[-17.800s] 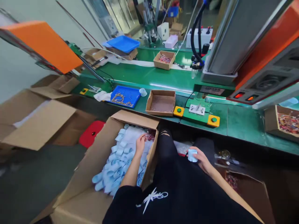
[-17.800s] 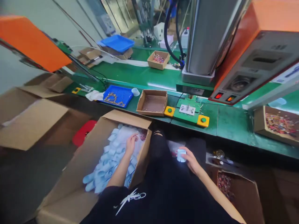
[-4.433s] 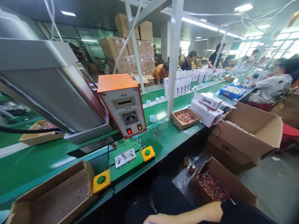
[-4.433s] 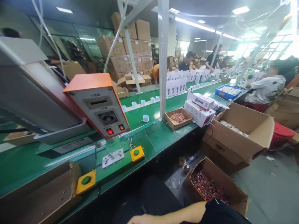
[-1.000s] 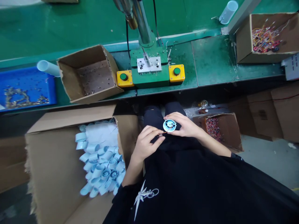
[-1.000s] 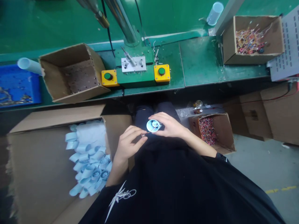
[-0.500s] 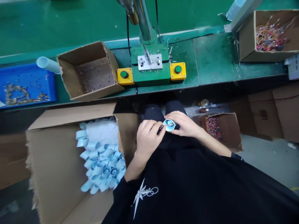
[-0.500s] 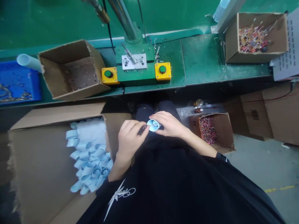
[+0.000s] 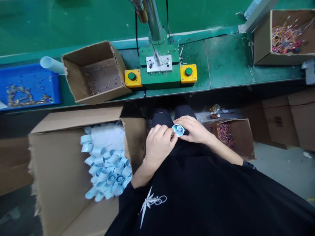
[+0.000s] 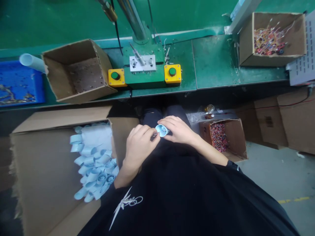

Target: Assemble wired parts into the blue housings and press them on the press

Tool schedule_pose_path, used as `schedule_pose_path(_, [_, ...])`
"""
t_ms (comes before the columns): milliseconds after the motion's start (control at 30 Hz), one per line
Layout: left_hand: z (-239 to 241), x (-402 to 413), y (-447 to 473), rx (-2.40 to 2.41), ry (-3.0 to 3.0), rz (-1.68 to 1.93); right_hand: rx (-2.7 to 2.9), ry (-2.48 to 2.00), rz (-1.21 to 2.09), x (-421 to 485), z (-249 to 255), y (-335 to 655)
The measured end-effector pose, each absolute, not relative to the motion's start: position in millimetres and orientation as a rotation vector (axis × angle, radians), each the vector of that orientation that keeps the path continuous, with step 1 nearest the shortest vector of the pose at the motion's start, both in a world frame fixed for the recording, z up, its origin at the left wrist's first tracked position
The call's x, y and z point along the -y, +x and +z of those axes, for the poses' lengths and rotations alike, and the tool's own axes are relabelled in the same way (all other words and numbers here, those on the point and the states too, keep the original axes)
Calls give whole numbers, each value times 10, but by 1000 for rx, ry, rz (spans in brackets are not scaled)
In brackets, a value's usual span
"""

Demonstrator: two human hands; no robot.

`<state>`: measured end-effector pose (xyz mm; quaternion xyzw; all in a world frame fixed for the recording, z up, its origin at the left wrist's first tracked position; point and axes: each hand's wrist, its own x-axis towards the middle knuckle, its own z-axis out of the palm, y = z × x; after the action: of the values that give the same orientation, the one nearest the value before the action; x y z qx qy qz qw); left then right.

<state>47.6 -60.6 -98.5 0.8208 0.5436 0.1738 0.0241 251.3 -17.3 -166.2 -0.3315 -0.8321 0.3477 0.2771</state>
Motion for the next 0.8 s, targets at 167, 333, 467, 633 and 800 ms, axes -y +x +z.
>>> schedule_pose_path(167, [-965, 600, 475, -1754, 2542, 529, 2263, -879, 927, 202, -1646, 2496])
schedule_pose_path(333, [-960, 595, 520, -1612, 2595, 466, 2257, -877, 959, 217, -1637, 2480])
schedule_pose_path(467, [-959, 601, 475, -1566, 2544, 502, 2242, -875, 962, 225, -1644, 2495])
schedule_pose_path(633, [-946, 606, 388, -1326, 2582, 484, 2263, -848, 913, 235, -1670, 2495])
schedule_pose_path(800, [-910, 583, 334, -1234, 2666, 335, 2290, -827, 923, 234, -1645, 2470])
